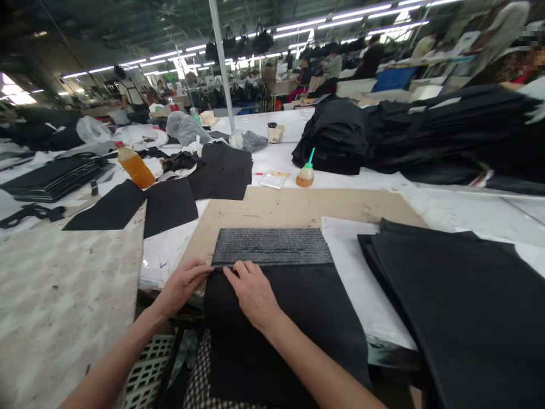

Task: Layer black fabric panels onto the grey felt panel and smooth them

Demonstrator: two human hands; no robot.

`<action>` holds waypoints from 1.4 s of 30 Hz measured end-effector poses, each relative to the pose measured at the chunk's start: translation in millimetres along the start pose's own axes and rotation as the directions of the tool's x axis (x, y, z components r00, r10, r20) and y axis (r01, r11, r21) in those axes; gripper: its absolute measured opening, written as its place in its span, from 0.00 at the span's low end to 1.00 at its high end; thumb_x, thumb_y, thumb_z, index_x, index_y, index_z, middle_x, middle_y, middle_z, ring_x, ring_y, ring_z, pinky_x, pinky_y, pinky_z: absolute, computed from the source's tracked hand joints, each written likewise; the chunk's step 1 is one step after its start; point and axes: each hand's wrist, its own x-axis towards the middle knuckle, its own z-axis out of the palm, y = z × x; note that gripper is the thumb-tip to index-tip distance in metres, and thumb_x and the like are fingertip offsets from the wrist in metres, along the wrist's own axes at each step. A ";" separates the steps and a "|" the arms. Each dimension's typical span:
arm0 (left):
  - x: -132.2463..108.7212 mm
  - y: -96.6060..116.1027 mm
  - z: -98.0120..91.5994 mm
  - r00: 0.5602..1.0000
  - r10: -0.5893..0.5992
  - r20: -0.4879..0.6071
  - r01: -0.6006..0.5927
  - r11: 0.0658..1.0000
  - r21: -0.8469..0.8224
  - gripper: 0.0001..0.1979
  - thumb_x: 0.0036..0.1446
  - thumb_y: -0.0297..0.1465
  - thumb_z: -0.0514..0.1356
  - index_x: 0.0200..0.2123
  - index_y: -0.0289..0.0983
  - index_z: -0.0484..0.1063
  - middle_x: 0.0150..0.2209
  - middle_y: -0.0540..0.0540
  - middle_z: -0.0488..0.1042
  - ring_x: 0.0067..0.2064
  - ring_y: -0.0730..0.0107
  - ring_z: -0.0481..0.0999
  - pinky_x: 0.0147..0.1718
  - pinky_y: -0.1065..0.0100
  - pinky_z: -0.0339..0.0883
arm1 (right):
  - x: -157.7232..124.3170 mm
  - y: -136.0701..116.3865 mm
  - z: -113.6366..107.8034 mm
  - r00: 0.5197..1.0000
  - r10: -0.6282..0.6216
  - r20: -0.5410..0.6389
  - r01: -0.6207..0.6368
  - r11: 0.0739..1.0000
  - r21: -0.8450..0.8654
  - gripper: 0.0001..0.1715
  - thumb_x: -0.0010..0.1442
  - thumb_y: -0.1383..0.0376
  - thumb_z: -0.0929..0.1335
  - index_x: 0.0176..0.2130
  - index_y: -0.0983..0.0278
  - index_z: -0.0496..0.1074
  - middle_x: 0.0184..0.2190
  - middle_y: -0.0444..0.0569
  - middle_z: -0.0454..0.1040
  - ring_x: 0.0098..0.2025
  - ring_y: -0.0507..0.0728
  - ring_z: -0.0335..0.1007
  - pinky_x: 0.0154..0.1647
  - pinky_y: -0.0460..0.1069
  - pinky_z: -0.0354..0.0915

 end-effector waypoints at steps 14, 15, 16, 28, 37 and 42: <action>-6.4 5.8 -2.1 0.973 0.165 0.159 -0.222 0.845 0.486 0.14 0.68 0.27 0.51 0.54 0.38 0.69 0.45 0.42 0.71 0.45 0.63 0.69 0.45 0.61 0.70 | 4.4 -7.2 -6.0 0.999 -0.031 0.044 0.035 0.995 -0.098 0.24 0.66 0.71 0.65 0.61 0.61 0.66 0.44 0.52 0.68 0.46 0.60 0.61 0.46 0.55 0.61; -6.8 6.6 -2.9 0.969 0.173 0.176 -0.239 0.828 0.507 0.15 0.68 0.27 0.51 0.55 0.38 0.68 0.45 0.42 0.71 0.45 0.62 0.69 0.45 0.60 0.70 | 5.0 -8.1 -6.9 0.998 -0.041 0.045 0.045 0.993 -0.109 0.24 0.66 0.71 0.65 0.61 0.62 0.65 0.44 0.52 0.68 0.45 0.61 0.61 0.46 0.55 0.61; -7.3 7.3 -3.9 0.966 0.177 0.191 -0.253 0.814 0.523 0.16 0.67 0.27 0.51 0.56 0.37 0.68 0.45 0.41 0.71 0.45 0.62 0.69 0.45 0.60 0.71 | 5.8 -9.0 -8.0 0.998 -0.050 0.045 0.055 0.991 -0.119 0.24 0.66 0.71 0.65 0.61 0.61 0.65 0.44 0.52 0.68 0.45 0.61 0.61 0.45 0.55 0.60; -9.6 27.3 23.8 0.984 0.164 -0.076 -0.103 0.855 0.508 0.14 0.68 0.27 0.50 0.52 0.39 0.68 0.50 0.41 0.71 0.50 0.59 0.71 0.52 0.55 0.69 | 0.9 -7.4 -12.1 0.999 -0.040 -0.014 0.039 0.995 -0.091 0.13 0.68 0.68 0.63 0.52 0.65 0.67 0.41 0.49 0.67 0.43 0.59 0.60 0.43 0.55 0.60; -0.3 40.1 39.6 0.983 0.180 0.032 -0.154 0.723 0.674 0.13 0.69 0.33 0.52 0.51 0.40 0.71 0.40 0.45 0.74 0.42 0.60 0.73 0.45 0.58 0.66 | -54.0 55.9 -45.3 0.996 0.074 0.044 -0.069 0.990 -0.121 0.14 0.64 0.74 0.64 0.50 0.67 0.69 0.42 0.52 0.68 0.45 0.60 0.60 0.47 0.54 0.62; 6.7 40.9 35.6 0.997 0.076 0.025 -0.076 0.800 0.596 0.14 0.68 0.40 0.55 0.52 0.42 0.70 0.45 0.44 0.73 0.47 0.56 0.72 0.47 0.57 0.65 | -109.5 115.2 -72.2 0.974 0.224 0.018 -0.218 0.961 -0.173 0.28 0.59 0.80 0.61 0.56 0.66 0.68 0.44 0.53 0.68 0.47 0.61 0.61 0.50 0.54 0.63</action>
